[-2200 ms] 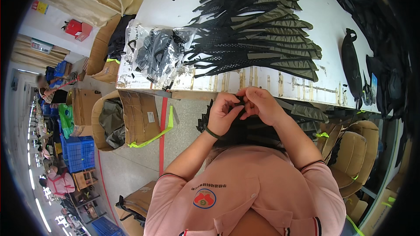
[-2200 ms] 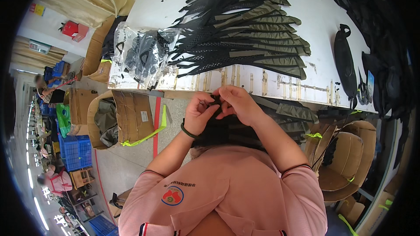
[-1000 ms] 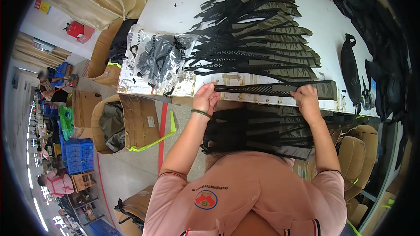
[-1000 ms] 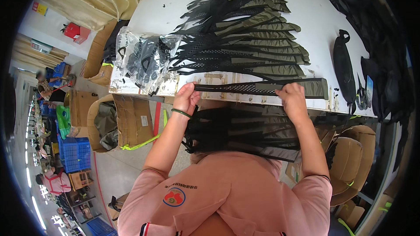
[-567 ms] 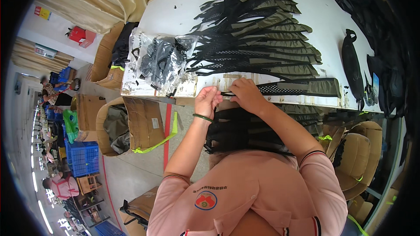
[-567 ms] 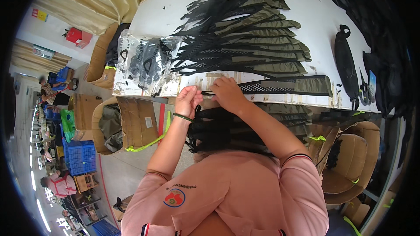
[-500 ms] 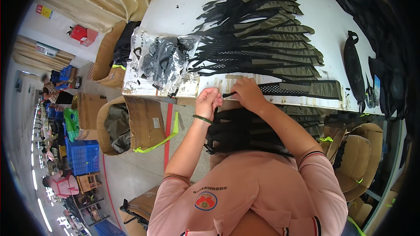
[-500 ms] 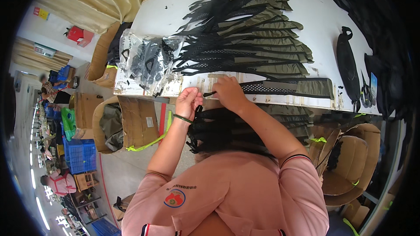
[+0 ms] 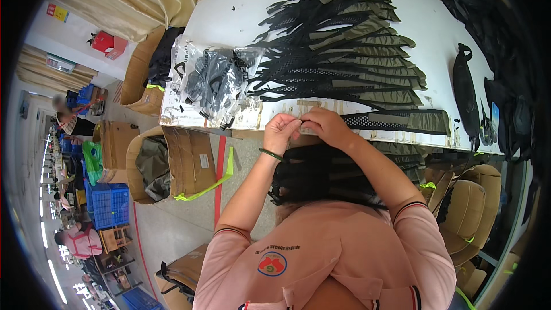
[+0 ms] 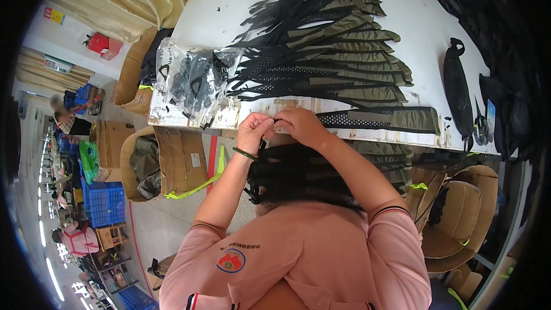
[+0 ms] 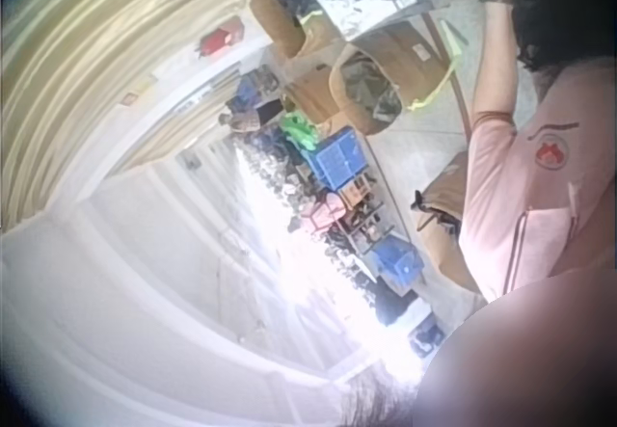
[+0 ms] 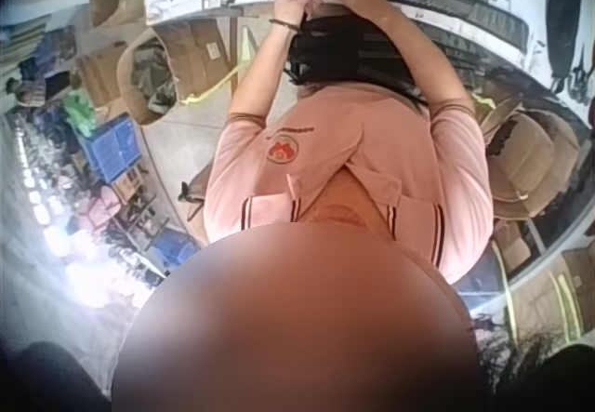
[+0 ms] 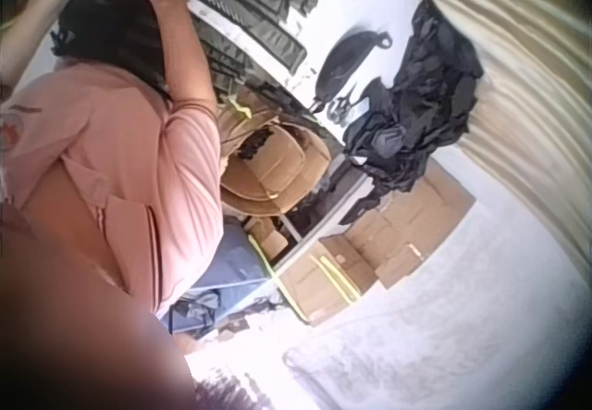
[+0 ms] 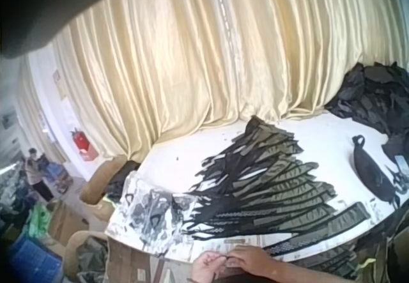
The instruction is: Attach plastic buckle clips to mesh straps in a factory assembly line.
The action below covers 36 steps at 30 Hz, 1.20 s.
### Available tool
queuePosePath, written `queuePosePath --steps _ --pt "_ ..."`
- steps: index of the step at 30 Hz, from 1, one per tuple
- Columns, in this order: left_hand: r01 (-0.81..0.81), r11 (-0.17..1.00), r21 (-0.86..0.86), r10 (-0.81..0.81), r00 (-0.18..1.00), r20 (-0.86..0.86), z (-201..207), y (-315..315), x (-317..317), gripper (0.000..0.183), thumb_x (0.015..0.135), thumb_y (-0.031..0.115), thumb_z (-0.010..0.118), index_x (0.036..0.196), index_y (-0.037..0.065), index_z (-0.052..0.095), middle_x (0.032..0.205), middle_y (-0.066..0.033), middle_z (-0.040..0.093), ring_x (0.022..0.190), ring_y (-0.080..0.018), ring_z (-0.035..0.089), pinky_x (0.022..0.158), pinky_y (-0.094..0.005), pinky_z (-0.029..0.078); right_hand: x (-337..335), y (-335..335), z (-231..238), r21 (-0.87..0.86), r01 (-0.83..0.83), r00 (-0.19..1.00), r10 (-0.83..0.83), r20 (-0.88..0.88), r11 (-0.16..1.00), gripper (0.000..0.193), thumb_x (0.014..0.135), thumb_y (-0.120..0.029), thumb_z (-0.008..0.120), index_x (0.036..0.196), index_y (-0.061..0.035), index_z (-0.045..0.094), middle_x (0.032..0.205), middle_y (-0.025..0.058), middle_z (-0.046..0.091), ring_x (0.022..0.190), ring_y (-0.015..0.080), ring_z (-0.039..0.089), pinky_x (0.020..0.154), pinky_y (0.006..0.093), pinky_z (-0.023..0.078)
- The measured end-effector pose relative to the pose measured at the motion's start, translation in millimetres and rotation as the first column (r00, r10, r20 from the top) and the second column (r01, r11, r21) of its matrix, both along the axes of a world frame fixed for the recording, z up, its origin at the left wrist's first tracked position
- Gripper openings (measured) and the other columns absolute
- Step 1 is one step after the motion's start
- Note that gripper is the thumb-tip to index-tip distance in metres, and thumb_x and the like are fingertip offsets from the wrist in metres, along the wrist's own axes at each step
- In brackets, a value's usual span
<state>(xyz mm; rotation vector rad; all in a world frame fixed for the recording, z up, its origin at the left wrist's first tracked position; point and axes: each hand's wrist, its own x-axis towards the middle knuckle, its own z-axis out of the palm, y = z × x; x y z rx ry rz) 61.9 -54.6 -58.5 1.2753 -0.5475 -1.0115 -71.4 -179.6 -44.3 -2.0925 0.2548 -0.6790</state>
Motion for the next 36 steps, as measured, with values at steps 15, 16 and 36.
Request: queuePosePath --steps 15,16,36 --pt "-0.365 0.863 0.349 -0.243 0.305 0.921 3 -56 195 0.036 0.072 0.014 0.071 0.106 0.007 0.061 0.095 -0.0173 0.056 0.082 -0.0347 0.058 0.077 -0.0392 0.048 0 -2 -19 0.222 0.029 0.994 -0.004 -0.110 0.975 0.017 0.080 -0.018 0.062 0.089 -0.0044 0.067 0.083 0.0112 0.064 0.078 0.0283 0.060 0.071 0.0328 0.046" --pt "-0.358 0.866 0.348 -0.244 0.304 0.921 4 -59 193 0.036 0.072 0.014 0.071 0.106 0.007 0.061 0.095 -0.0173 0.056 0.082 -0.0347 0.058 0.077 -0.0392 0.048 0 -1 -21 0.203 0.039 0.994 -0.018 -0.105 0.978 0.017 0.081 -0.019 0.062 0.089 -0.0046 0.067 0.084 0.0111 0.064 0.079 0.0285 0.060 0.071 0.0330 0.047" --pt "0.034 0.987 -0.156 -0.123 0.783 -0.610 34 9 19 0.013 0.087 0.017 0.059 0.093 0.007 0.055 0.084 -0.0062 0.060 0.084 -0.0227 0.061 0.073 -0.0337 0.050 -16 -1 33 0.743 -0.060 0.993 0.117 -0.025 0.667 0.015 0.087 -0.012 0.061 0.096 -0.0005 0.063 0.076 -0.0030 0.058 0.066 0.0040 0.050 0.061 0.0190 0.042"
